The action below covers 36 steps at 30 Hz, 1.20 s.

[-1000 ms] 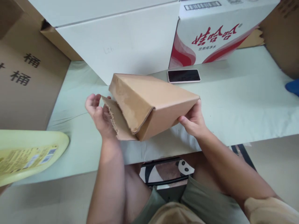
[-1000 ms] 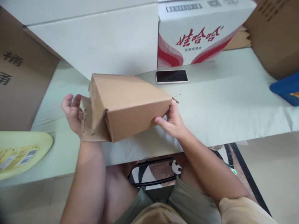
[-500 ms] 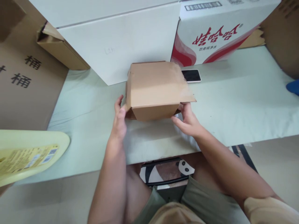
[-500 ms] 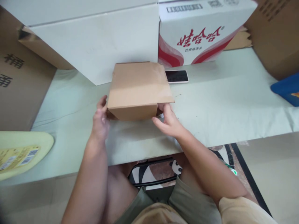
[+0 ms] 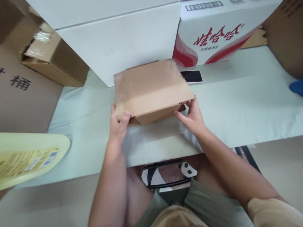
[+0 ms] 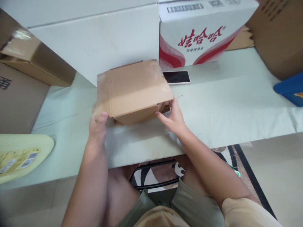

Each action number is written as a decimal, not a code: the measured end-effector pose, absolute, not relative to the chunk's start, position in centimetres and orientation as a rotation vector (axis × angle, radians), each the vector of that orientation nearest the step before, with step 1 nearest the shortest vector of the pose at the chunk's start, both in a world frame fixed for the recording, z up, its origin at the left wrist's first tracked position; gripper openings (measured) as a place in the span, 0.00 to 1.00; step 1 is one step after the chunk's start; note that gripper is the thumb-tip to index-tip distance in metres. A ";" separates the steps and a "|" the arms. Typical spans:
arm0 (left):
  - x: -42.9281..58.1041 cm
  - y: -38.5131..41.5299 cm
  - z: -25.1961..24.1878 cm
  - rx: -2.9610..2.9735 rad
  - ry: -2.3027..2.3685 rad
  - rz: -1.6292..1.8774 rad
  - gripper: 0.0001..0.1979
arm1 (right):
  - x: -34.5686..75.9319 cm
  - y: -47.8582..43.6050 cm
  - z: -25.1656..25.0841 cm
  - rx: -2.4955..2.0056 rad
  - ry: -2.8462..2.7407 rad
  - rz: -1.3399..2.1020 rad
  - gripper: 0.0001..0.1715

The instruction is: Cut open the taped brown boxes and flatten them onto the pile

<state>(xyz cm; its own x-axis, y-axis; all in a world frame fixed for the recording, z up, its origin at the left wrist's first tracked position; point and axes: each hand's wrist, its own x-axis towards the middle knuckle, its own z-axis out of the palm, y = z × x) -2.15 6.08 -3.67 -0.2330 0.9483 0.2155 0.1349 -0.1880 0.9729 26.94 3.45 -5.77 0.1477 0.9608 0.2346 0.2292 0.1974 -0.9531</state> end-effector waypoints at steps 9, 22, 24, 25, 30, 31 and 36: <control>-2.0 5.8 -2.7 1.223 1.537 1.510 0.24 | 27.5 3.4 -4.1 -1.297 -1.313 0.762 0.26; -1.6 5.4 -2.3 0.972 1.329 1.571 0.17 | 27.5 3.0 -2.7 -1.221 -1.185 0.854 0.37; -1.7 5.5 -2.3 0.985 1.332 1.526 0.17 | 27.5 3.1 -2.5 -1.237 -1.198 0.882 0.37; -1.8 5.5 -2.4 0.994 1.325 1.483 0.17 | 27.5 3.1 -2.6 -1.248 -1.188 0.896 0.37; -2.1 5.5 -2.8 1.012 1.262 1.385 0.17 | 27.5 3.6 -3.2 -1.266 -0.964 0.964 0.33; -2.2 5.6 -2.9 1.007 1.246 1.396 0.17 | 27.4 3.6 -3.2 -1.252 -0.939 0.986 0.32; -3.1 6.7 -3.6 0.975 1.282 1.447 0.04 | 27.5 3.5 -2.9 -1.187 -0.859 1.068 0.29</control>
<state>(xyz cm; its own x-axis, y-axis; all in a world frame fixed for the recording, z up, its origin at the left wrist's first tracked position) -3.07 6.69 -3.56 -0.2439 0.9696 -0.0212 -0.1381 -0.0131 0.9903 27.53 3.54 -2.89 0.2915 0.9564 -0.0178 -0.1872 0.0388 -0.9816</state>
